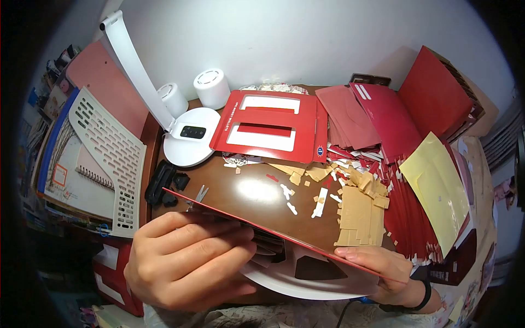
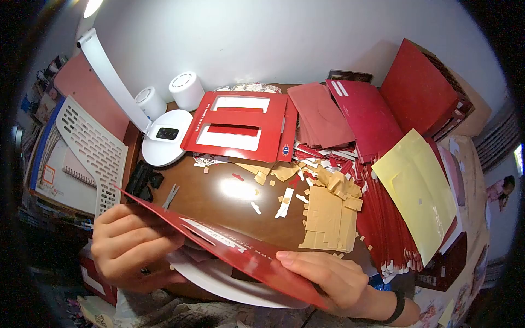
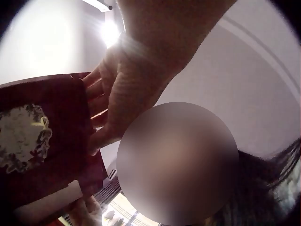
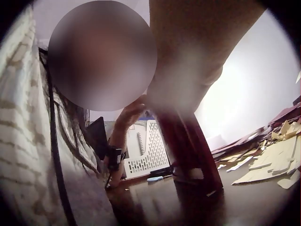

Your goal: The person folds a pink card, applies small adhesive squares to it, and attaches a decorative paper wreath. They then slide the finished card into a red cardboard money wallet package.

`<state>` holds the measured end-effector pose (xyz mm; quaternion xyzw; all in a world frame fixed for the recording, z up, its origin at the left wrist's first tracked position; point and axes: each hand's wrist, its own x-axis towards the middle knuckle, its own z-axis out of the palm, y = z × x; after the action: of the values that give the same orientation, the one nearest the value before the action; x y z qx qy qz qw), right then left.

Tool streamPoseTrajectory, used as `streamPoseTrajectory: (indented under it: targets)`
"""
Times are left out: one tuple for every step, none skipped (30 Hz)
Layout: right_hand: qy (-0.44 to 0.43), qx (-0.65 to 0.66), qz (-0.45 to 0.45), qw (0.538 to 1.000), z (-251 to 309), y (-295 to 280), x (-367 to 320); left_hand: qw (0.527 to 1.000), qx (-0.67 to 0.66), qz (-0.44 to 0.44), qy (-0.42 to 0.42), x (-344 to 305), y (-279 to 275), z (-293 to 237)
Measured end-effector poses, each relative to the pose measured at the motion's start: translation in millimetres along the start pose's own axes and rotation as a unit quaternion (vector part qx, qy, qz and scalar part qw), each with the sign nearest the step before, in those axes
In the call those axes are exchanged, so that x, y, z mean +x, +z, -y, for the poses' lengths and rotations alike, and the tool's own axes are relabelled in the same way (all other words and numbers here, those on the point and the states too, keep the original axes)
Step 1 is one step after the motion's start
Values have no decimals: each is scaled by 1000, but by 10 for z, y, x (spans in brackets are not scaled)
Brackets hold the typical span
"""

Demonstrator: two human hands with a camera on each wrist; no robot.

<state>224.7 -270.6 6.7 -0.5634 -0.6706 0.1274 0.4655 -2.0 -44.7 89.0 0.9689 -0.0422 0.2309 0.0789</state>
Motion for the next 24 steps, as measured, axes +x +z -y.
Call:
streamPoseTrajectory:
  targets:
    - [-3, -3, 1, 1000, -7, -1, -2, 1000, 0, 1, 2, 2, -5, -10]
    - [-3, -3, 2, 1000, -15, -2, -5, 1000, 0, 2, 4, 2, -7, -16]
    - [-4, 0, 3, 1000, -24, -1, -8, 1000, 0, 1, 3, 2, 9, -3]
    - [-5, 3, 3, 1000, -28, 0, -9, 1000, 6, -18, 18, 2, 38, 24]
    - [-5, 3, 4, 1000, -28, 2, -9, 999, 11, -36, 32, 1, 56, 41]
    - [-7, 1, 1, 1000, -27, 6, -8, 999, 11, -36, 32, -1, 58, 47]
    - [-8, -1, -1, 1000, -26, 7, -8, 999, 5, -28, 32, -4, 58, 52]
    - [-8, -1, -1, 1000, -25, 2, -7, 999, -2, -21, 32, -8, 59, 55]
    - [-5, 2, 5, 1000, -22, -10, -7, 999, -2, -21, 32, -15, 62, 54]
    - [-2, 5, 11, 1000, -20, -17, -6, 999, -6, -24, 32, -25, 67, 49]
    - [-2, 5, 11, 1000, -19, -17, -8, 999, -10, -27, 33, -30, 70, 46]
    - [-2, 6, 11, 1000, -19, -16, -10, 999, -10, -28, 33, -24, 70, 51]
    - [-2, 7, 11, 1000, -17, -15, -11, 999, -9, -32, 36, -15, 68, 61]
    - [-2, 7, 11, 1000, -12, -15, -9, 999, -8, -36, 40, -9, 66, 66]
    - [-1, 5, 10, 1000, -6, -13, -6, 998, -8, -37, 41, -8, 66, 64]
    - [1, 5, 9, 1000, -2, -13, -5, 999, -10, -38, 33, -6, 64, 61]
    - [1, 5, 9, 1000, 2, -13, -4, 999, -13, -39, 26, -4, 61, 57]
    - [3, 3, 8, 1000, 5, -13, -3, 999, -13, -39, 26, -2, 58, 54]
    - [5, 1, 8, 1000, 7, -12, -3, 999, -13, -31, 20, 0, 53, 50]
    - [5, 1, 8, 1000, 5, -12, -4, 1000, -13, -22, 14, 4, 49, 45]
    - [5, 3, 8, 1000, 1, -11, -7, 1000, -13, -23, 14, 11, 42, 34]
    - [5, 5, 9, 1000, -1, -12, -9, 1000, -13, -22, 2, 19, 33, 19]
    - [5, 5, 9, 1000, 2, -13, -9, 1000, -13, -22, -10, 26, 31, 10]
    - [5, 5, 10, 1000, 7, -15, -8, 1000, -13, -22, -10, 29, 41, 11]
